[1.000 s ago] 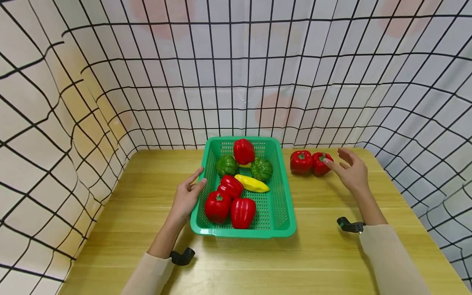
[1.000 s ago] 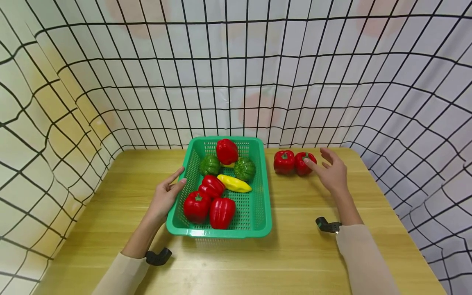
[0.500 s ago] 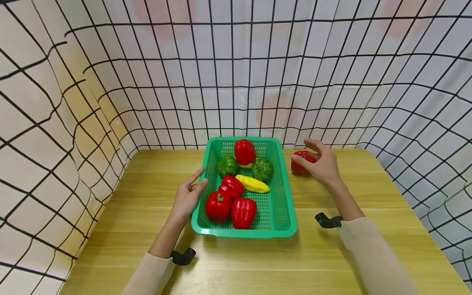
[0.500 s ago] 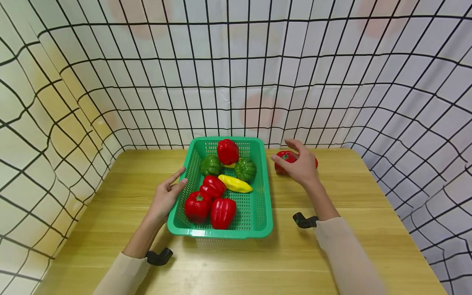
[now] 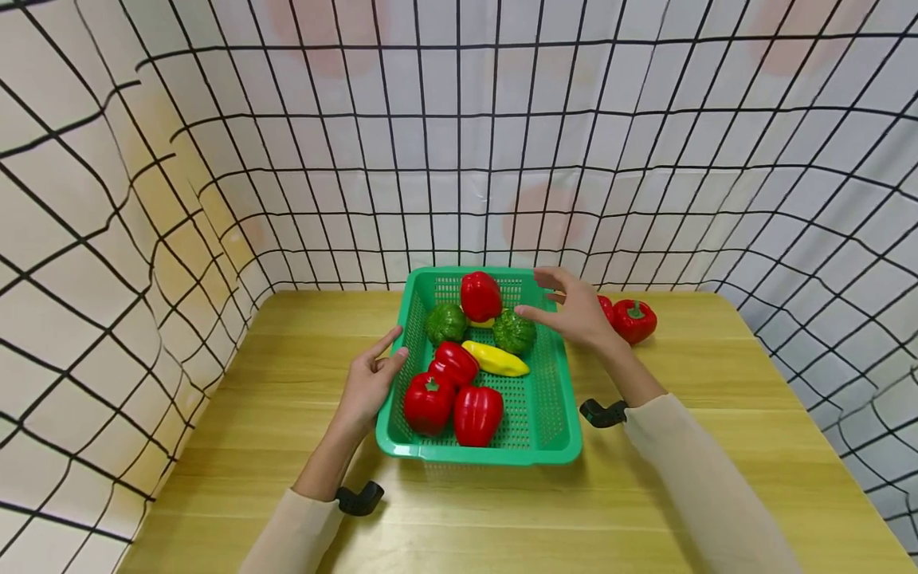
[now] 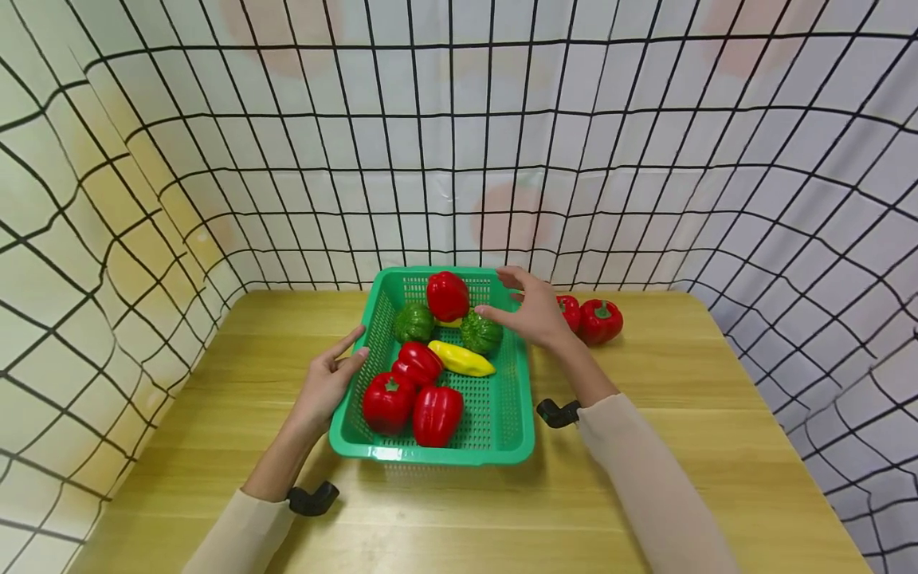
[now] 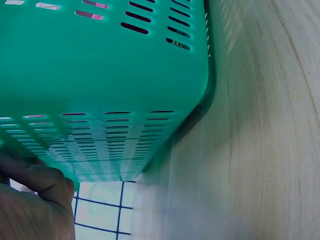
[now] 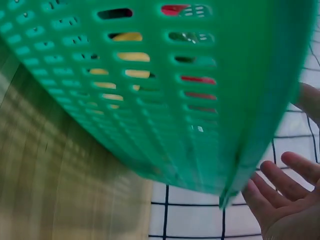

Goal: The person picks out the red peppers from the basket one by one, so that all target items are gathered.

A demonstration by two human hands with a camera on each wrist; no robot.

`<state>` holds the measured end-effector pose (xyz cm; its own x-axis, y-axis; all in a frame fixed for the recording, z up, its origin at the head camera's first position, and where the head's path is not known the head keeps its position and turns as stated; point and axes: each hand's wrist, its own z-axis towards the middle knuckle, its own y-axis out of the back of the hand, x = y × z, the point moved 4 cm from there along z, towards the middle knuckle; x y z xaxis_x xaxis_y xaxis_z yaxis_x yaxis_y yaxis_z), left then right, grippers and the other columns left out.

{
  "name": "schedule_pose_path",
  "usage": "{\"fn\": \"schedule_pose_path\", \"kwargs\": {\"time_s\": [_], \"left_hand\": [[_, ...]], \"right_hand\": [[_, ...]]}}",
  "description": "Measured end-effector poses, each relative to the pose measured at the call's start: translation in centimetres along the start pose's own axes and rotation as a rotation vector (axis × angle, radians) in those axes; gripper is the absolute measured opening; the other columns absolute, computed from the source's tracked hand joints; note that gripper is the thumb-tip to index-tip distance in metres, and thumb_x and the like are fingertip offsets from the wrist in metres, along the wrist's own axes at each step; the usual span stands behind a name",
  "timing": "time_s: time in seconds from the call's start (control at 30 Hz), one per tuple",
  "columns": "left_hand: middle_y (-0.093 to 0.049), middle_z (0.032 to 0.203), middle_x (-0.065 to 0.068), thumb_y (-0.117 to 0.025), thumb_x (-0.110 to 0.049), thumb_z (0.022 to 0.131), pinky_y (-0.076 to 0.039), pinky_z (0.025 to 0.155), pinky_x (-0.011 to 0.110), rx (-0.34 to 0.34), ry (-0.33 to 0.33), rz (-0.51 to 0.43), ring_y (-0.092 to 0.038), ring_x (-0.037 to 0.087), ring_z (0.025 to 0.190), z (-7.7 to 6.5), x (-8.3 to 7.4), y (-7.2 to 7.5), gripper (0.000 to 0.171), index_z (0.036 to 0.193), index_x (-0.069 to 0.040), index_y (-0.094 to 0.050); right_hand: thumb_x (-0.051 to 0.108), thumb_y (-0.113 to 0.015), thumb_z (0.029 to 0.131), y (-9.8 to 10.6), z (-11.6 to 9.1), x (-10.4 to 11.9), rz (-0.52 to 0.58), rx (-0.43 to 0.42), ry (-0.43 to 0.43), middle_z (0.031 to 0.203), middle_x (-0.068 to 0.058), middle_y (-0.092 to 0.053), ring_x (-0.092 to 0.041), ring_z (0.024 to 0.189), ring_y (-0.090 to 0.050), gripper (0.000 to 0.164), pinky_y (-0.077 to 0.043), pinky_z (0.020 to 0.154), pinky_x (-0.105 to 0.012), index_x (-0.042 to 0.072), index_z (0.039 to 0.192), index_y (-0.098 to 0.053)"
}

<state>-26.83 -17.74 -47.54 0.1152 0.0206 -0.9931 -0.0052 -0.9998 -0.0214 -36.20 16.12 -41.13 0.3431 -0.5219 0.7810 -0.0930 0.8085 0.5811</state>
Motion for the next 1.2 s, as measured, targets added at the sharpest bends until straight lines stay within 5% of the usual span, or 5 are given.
{"fn": "schedule_pose_path", "kwargs": {"time_s": [0.43,0.9,1.2], "left_hand": [[-0.054,0.06,-0.002,-0.067,-0.036,0.102,-0.057,0.055,0.028,0.001,-0.01,0.012,-0.059,0.012,0.052,-0.1,-0.1,-0.3,0.048,0.149,-0.037,-0.055],[-0.049,0.058,-0.003,-0.067,-0.038,0.101,-0.053,0.051,0.026,-0.002,-0.024,0.034,-0.053,0.012,0.048,-0.2,-0.3,0.0,0.049,0.148,-0.037,-0.055],[-0.06,0.065,0.003,-0.067,-0.037,0.101,-0.06,0.059,0.031,0.004,-0.011,0.024,-0.065,0.015,0.057,-0.1,-0.2,0.0,0.049,0.149,-0.036,-0.054]], "right_hand": [[0.04,-0.083,0.088,-3.4,2.2,-0.1,-0.032,0.101,-0.001,0.154,-0.018,-0.05,-0.04,0.138,-0.053,0.083,-0.049,0.11,-0.053,0.002,0.151,-0.046],[0.041,-0.079,0.091,-5.0,3.7,0.7,-0.184,0.228,0.073,0.156,-0.015,-0.05,-0.037,0.139,-0.052,0.082,-0.051,0.108,-0.054,0.007,0.156,-0.042],[0.035,-0.08,0.091,-5.4,3.5,0.4,-0.244,0.21,0.121,0.15,-0.017,-0.049,-0.035,0.126,-0.057,0.08,-0.054,0.102,-0.052,0.006,0.155,-0.044]]}}
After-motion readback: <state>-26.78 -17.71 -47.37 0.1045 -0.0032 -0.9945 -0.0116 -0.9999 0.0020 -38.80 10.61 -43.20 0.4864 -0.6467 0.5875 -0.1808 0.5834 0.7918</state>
